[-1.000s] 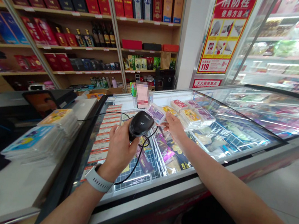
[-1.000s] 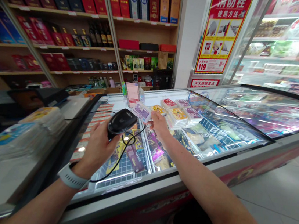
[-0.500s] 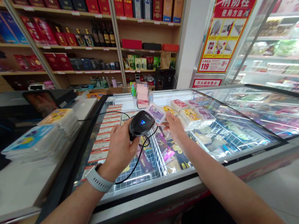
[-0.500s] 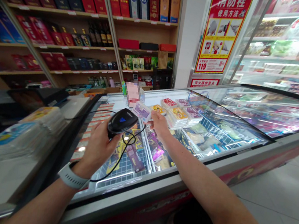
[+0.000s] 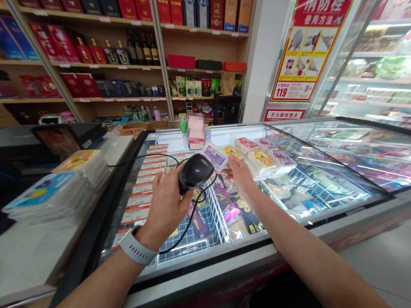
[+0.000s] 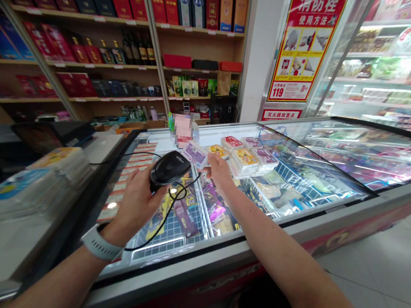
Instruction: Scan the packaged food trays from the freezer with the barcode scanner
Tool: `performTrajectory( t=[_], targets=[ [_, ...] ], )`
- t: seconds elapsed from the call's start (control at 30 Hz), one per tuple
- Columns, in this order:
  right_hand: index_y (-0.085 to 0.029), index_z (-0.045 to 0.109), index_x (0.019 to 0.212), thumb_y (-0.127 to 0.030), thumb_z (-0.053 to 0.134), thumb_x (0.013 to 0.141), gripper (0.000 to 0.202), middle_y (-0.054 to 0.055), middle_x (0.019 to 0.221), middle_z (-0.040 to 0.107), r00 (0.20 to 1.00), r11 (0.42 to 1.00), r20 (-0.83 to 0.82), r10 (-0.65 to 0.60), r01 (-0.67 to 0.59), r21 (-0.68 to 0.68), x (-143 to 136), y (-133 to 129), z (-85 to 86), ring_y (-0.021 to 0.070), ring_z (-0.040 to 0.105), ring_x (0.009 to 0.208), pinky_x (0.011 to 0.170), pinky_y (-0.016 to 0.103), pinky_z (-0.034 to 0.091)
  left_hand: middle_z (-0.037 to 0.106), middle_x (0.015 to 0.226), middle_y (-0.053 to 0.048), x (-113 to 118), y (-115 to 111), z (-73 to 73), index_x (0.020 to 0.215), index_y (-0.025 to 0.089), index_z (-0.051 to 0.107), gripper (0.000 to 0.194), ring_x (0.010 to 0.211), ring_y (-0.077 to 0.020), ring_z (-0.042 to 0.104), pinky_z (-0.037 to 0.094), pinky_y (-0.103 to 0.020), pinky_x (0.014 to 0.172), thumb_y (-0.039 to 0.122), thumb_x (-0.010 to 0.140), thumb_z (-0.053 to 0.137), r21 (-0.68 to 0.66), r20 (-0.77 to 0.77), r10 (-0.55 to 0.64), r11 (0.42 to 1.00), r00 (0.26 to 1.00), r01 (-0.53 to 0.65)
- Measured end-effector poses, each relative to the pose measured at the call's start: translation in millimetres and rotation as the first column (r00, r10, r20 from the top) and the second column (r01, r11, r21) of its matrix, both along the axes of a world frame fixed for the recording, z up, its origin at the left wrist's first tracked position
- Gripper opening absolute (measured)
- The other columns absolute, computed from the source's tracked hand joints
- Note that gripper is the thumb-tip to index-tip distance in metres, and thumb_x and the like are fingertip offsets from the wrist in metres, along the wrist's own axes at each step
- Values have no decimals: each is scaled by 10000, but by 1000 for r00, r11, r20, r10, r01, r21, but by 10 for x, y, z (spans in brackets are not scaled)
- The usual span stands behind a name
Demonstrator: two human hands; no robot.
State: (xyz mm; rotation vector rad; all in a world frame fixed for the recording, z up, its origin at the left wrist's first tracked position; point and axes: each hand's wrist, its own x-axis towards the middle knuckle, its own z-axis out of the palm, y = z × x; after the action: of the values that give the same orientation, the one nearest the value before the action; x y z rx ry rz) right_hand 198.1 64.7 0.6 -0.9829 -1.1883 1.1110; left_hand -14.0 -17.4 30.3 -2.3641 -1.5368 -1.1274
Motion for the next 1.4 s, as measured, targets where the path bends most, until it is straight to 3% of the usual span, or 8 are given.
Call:
performTrajectory(
  t=[0.13, 0.23, 0.37, 0.43, 0.67, 0.9, 1.13, 1.4],
  targets=[
    [-211, 656, 1043, -703, 507, 798, 569, 58, 912, 724, 993, 996, 106, -49, 40, 82, 27, 9, -5, 155, 667, 678, 412, 192, 359, 623, 1260, -129, -8, 7, -10, 1378, 172, 406, 543, 1211, -291, 536, 282, -492, 1099, 245, 852, 523, 6, 7, 6, 1000, 1000, -6],
    [-221, 660, 1127, -623, 444, 882, 518, 44, 940, 720, 920, 943, 291, -262, 180, 280, 123, 2, 54, 194, 666, 794, 568, 264, 488, 627, 1254, -131, -15, 10, -19, 1386, 173, 401, 550, 1207, -292, 539, 278, -496, 1098, 245, 854, 521, 9, 12, 14, 1000, 1000, -14],
    [-182, 648, 1201, -432, 403, 958, 427, 94, 1166, 677, 633, 764, 486, -602, 281, 581, 296, 31, 196, 258, 603, 1083, 959, 401, 457, 622, 1264, -133, -12, 9, -23, 1362, 158, 424, 521, 1200, -297, 543, 274, -501, 1093, 241, 857, 518, 4, 27, 4, 1000, 1000, -4],
    [-169, 635, 1224, -361, 392, 965, 404, 115, 1217, 651, 482, 732, 574, -662, 253, 632, 346, 76, 252, 270, 568, 1137, 1014, 422, 416, 623, 1260, -134, -8, 10, -25, 1346, 145, 436, 509, 1184, -299, 551, 269, -504, 1094, 241, 854, 523, -2, 33, 3, 1000, 999, -3],
    [-153, 590, 1275, -274, 374, 970, 392, 158, 1248, 596, 64, 797, 794, -604, 77, 600, 299, 233, 250, 288, 517, 1143, 1012, 409, 380, 632, 1236, -131, -11, 3, -16, 1334, 132, 440, 504, 1161, -300, 553, 271, -496, 1088, 230, 847, 530, -5, 33, 5, 1000, 999, -5],
    [-119, 610, 1201, -246, 400, 955, 348, 178, 1097, 645, -145, 851, 841, -521, -7, 526, 253, 254, 123, 308, 505, 1098, 951, 427, 358, 639, 1217, -116, -9, 0, 6, 1329, 139, 437, 521, 1112, -282, 573, 263, -486, 1100, 207, 825, 552, 7, 45, -2, 1000, 999, 2],
    [-89, 506, 1331, -305, 453, 934, 455, 206, 1310, 549, -92, 802, 798, -596, -34, 596, 205, 178, 83, 342, 450, 1218, 1002, 472, 334, 625, 1246, -109, 1, -35, 26, 1339, 152, 430, 523, 1170, -279, 544, 238, -496, 1118, 205, 834, 554, 14, 98, -10, 1000, 995, 9],
    [-133, 654, 1100, -221, 529, 879, 268, 127, 1100, 671, 437, 777, 822, -365, -343, 528, -383, 397, 76, 263, 586, 1087, 967, 422, 461, 609, 1280, -104, 7, -96, 86, 1359, 173, 413, 544, 1183, -264, 534, 226, -498, 1119, 167, 829, 536, 48, 174, -35, 998, 984, 27]
  ],
)
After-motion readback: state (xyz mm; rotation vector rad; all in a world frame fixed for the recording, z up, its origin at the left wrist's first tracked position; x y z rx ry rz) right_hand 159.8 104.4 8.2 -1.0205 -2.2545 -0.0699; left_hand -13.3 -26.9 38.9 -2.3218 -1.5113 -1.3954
